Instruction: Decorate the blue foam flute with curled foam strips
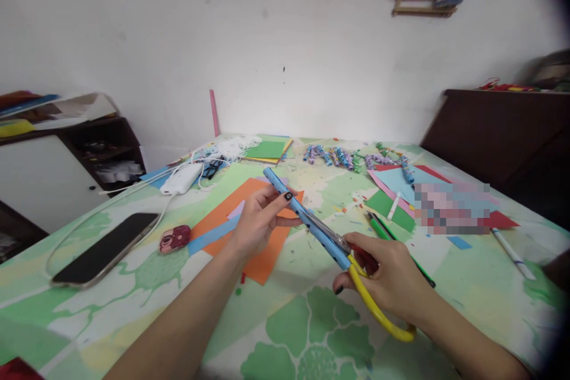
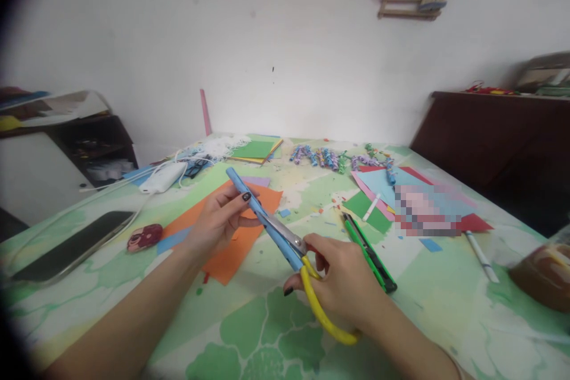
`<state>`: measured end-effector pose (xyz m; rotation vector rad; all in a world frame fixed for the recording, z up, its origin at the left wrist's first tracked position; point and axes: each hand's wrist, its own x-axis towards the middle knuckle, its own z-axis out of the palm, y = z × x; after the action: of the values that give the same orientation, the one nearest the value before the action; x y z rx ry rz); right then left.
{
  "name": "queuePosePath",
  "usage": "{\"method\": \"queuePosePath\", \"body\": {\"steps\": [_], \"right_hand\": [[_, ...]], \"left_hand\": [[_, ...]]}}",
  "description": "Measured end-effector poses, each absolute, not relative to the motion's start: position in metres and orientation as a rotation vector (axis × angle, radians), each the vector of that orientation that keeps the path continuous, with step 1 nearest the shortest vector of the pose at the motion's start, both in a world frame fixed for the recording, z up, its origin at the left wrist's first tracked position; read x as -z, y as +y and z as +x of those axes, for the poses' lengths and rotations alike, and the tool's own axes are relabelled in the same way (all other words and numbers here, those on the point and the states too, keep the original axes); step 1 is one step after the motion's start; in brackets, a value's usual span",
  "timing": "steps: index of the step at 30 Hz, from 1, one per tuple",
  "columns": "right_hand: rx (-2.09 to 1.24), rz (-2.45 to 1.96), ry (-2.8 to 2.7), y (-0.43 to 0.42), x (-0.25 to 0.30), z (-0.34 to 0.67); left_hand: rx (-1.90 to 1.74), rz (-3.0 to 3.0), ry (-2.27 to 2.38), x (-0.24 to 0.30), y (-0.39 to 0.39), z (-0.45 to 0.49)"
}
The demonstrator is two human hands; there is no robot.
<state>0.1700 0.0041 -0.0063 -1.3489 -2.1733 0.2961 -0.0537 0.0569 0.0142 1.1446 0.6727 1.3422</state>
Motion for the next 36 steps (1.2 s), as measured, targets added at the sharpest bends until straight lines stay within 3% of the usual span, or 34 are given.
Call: {"method": "queuePosePath", "body": {"steps": [13, 23, 31, 36], "right_hand": [[-0.174, -1.283, -2.132, 0.002, 0.010, 0.169], [-0.444, -1.438, -2.107, 0.005, 0.001, 0.165], [-0.407, -1.492, -2.146, 0.009, 0.004, 0.169], [-0.303, -1.717, -2.051, 0.019, 0.009, 0.172]], "left_hand": [[-1.330, 1.134, 0.643, -0.013, 0.055, -0.054], [-1.330, 1.103, 0.645, -0.013, 0.057, -0.053], [-1.365, 1.128, 0.723, -0.013, 0.059, -0.054], [-1.617, 1.361, 0.902, -0.008, 0.062, -0.057]]}}
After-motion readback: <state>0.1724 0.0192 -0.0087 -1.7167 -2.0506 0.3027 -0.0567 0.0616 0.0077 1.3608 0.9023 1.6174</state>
